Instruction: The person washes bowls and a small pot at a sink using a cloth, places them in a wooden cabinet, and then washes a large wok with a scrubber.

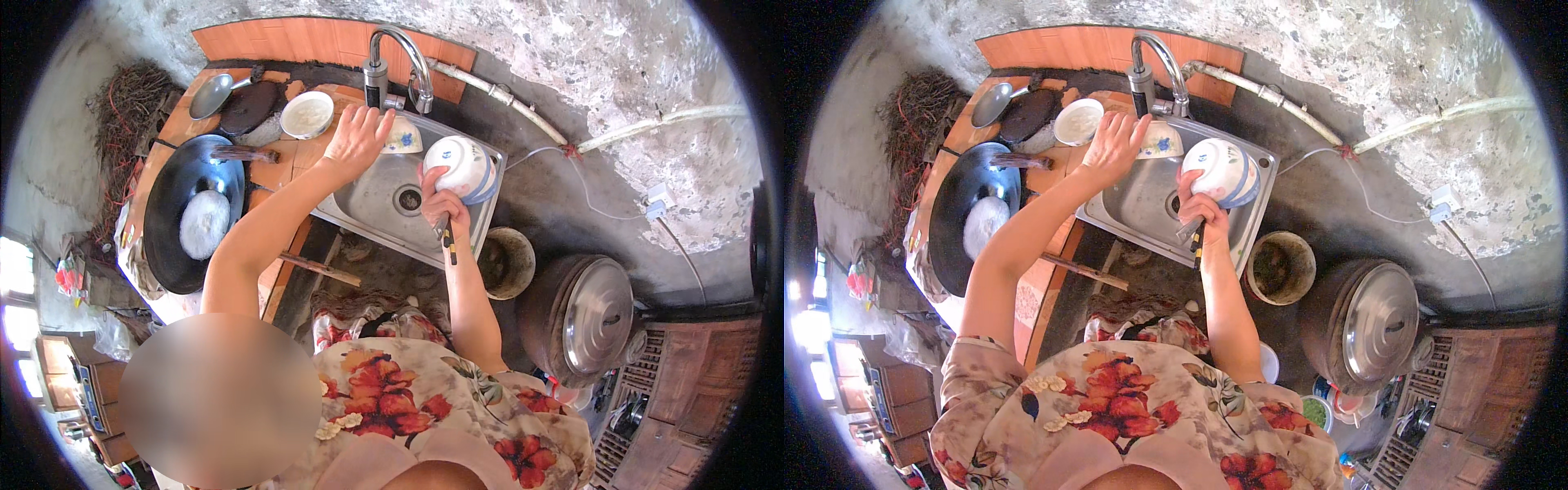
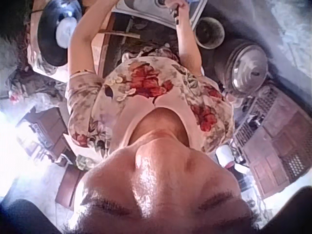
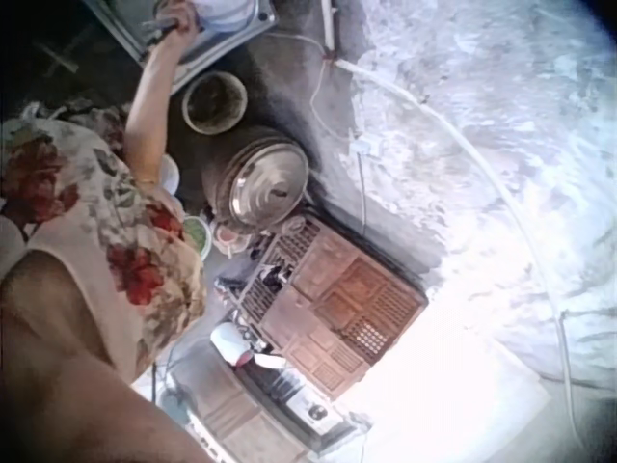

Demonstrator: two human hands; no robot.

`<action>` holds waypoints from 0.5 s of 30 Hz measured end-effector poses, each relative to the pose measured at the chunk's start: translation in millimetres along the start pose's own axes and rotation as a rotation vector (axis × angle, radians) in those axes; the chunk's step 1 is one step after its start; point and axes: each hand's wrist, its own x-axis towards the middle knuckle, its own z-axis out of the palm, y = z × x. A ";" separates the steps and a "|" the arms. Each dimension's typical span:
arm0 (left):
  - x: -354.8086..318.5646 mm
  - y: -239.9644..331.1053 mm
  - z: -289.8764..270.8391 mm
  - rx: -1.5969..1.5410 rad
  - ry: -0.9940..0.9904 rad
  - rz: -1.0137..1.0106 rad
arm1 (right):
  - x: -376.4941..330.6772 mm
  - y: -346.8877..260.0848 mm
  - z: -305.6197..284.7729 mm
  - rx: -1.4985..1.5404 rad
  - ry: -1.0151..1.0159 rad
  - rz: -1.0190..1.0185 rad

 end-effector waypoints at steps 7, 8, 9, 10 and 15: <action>-0.8 -0.7 0.7 0.015 0.006 0.021 | -4.8 2.6 0.0 0.012 0.026 -0.037; -1.6 -0.1 1.7 0.010 0.002 0.021 | -5.4 3.1 0.2 0.006 0.034 -0.045; -2.3 0.9 2.9 0.004 -0.002 0.022 | -6.1 3.8 0.6 -0.001 0.042 -0.054; -2.6 1.3 4.0 -0.001 -0.005 0.023 | -6.6 4.3 1.0 -0.007 0.049 -0.063; -3.3 14.2 1.3 -0.040 -0.132 0.002 | -14.3 -0.6 -1.9 0.003 0.053 -0.091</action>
